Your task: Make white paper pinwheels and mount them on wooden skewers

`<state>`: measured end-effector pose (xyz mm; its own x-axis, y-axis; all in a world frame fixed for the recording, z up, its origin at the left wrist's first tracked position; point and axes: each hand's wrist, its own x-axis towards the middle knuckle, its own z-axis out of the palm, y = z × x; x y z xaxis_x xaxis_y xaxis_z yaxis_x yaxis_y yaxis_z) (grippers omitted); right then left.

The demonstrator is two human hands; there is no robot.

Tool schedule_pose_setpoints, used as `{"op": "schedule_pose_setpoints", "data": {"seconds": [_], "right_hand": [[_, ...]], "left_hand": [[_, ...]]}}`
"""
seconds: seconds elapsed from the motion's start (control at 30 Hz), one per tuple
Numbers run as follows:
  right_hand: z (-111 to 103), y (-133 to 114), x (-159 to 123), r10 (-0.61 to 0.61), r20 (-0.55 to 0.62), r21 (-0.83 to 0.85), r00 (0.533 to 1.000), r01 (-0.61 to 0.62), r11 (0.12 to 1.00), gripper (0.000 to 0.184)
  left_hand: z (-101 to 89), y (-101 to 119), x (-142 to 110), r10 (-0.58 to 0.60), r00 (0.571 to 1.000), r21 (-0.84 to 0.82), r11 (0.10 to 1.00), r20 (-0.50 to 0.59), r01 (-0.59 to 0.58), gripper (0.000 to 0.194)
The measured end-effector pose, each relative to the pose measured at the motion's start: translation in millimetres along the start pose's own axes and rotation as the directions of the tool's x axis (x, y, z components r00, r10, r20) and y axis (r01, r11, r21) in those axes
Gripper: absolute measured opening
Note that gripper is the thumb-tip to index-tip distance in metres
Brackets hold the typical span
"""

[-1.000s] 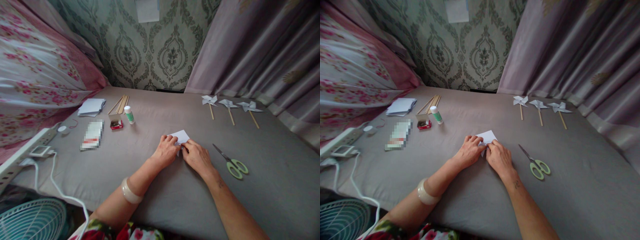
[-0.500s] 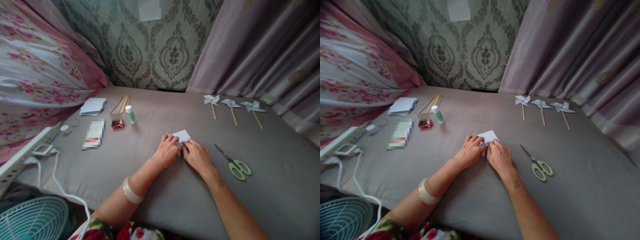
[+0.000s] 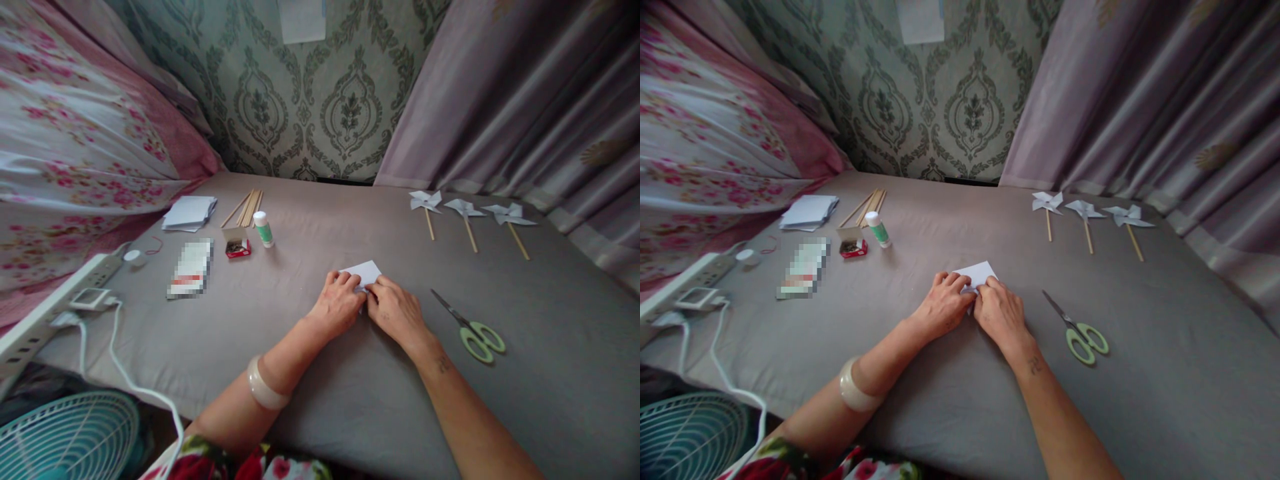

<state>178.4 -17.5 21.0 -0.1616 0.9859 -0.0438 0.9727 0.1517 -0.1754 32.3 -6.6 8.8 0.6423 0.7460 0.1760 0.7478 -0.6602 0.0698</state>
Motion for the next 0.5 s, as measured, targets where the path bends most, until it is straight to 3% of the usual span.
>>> {"op": "schedule_pose_setpoints", "data": {"seconds": [0.13, 0.27, 0.37, 0.5], "right_hand": [[3.5, 3.4, 1.9, -0.002, -0.031, 0.060, 1.000, 0.004, 0.998, 0.028], [6.9, 12.6, 5.5, 0.047, -0.132, 0.268, 0.990, -0.010, 0.963, 0.028], [6.3, 25.5, 8.2, 0.169, -0.231, 0.415, 0.958, -0.060, 0.908, 0.026], [3.2, 44.9, 9.0, 0.364, -0.219, 0.446, 0.905, -0.238, 0.863, 0.027]], "left_hand": [[1.2, -0.1, 0.5, -0.002, 1.000, -0.001, 1.000, -0.013, 0.002, 0.024], [1.8, -1.0, 0.8, -0.009, 1.000, -0.016, 1.000, -0.024, 0.009, 0.026], [2.5, -2.1, 1.8, -0.005, 0.999, -0.017, 1.000, -0.034, 0.005, 0.021], [3.0, -3.1, 3.6, 0.005, 0.998, -0.033, 0.999, -0.058, -0.007, 0.019]]}}
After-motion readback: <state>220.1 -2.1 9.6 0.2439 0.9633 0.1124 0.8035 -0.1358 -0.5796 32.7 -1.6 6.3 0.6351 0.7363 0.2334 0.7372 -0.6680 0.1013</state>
